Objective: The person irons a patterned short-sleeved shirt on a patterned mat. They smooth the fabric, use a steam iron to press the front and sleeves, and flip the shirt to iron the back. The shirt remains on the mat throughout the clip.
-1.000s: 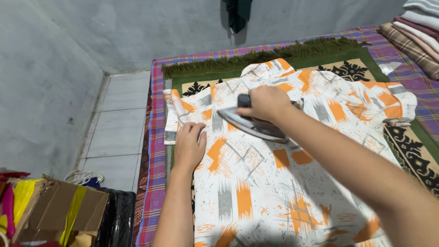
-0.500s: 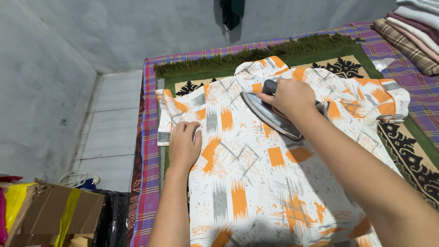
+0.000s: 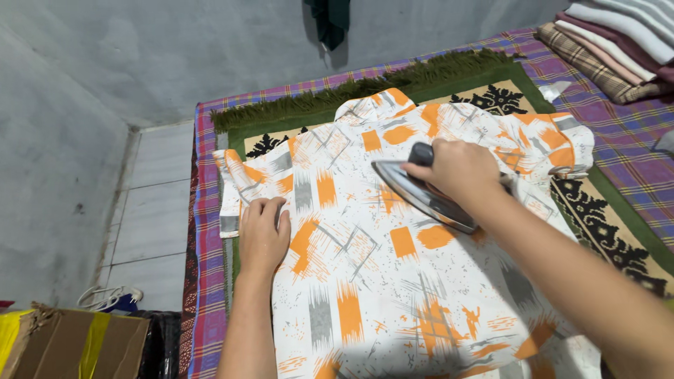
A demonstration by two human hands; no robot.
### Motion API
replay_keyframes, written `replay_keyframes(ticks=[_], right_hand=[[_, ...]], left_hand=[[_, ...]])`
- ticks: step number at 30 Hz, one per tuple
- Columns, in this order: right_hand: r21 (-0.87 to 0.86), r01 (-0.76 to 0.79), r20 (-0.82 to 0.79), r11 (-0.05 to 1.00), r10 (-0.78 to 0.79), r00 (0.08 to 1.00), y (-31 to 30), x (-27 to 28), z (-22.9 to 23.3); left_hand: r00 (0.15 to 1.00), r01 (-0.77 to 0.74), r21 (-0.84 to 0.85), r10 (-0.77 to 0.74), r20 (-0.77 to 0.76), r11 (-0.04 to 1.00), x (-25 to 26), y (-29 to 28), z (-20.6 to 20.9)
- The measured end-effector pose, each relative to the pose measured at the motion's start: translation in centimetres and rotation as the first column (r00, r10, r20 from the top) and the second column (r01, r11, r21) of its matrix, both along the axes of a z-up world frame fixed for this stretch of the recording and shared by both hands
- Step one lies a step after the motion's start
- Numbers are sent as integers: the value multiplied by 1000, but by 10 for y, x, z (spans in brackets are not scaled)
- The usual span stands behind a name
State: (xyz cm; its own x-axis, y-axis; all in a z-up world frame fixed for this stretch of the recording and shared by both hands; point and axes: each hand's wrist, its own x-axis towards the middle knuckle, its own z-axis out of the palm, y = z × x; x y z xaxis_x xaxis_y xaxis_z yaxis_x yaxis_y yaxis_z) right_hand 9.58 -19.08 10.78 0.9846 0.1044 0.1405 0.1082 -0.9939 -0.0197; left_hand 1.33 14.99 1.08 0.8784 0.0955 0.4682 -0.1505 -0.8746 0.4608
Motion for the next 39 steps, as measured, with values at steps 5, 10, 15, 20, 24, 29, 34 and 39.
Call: replay_keyframes(ticks=[5,10,15,20,24,29,34,39], right_hand=[[77,90,11,993,-91,996,12,28,-8],[90,14,-13,996,-13,1000,-3,14,-8],[83,12,-39,996,-9,999,-45,-32,-7],[28,61,26,998,-62,998,-61,-38,-7],[45,89,99,995,-93,991,-55,-5,-15],[70,174,83,982,-180,980,-42,40,-15],[82,157,36,984,-161,986,-39,41,-11],[29,53,46,998,-54,997,-33,26,-12]], left_hand=[[999,-41,-17,41,-6,999,0,-3,-2],[999,-37,20,36,24,999,1,-8,-2],[920,-210,237,273,-280,949,14,-23,-4],[940,-125,256,197,-278,959,41,-87,-21],[969,39,154,1,-248,987,57,-138,-31],[971,36,201,13,-239,979,55,-147,-27],[980,39,194,0,-197,980,53,-146,-24],[981,31,207,11,-196,978,53,-148,-24]])
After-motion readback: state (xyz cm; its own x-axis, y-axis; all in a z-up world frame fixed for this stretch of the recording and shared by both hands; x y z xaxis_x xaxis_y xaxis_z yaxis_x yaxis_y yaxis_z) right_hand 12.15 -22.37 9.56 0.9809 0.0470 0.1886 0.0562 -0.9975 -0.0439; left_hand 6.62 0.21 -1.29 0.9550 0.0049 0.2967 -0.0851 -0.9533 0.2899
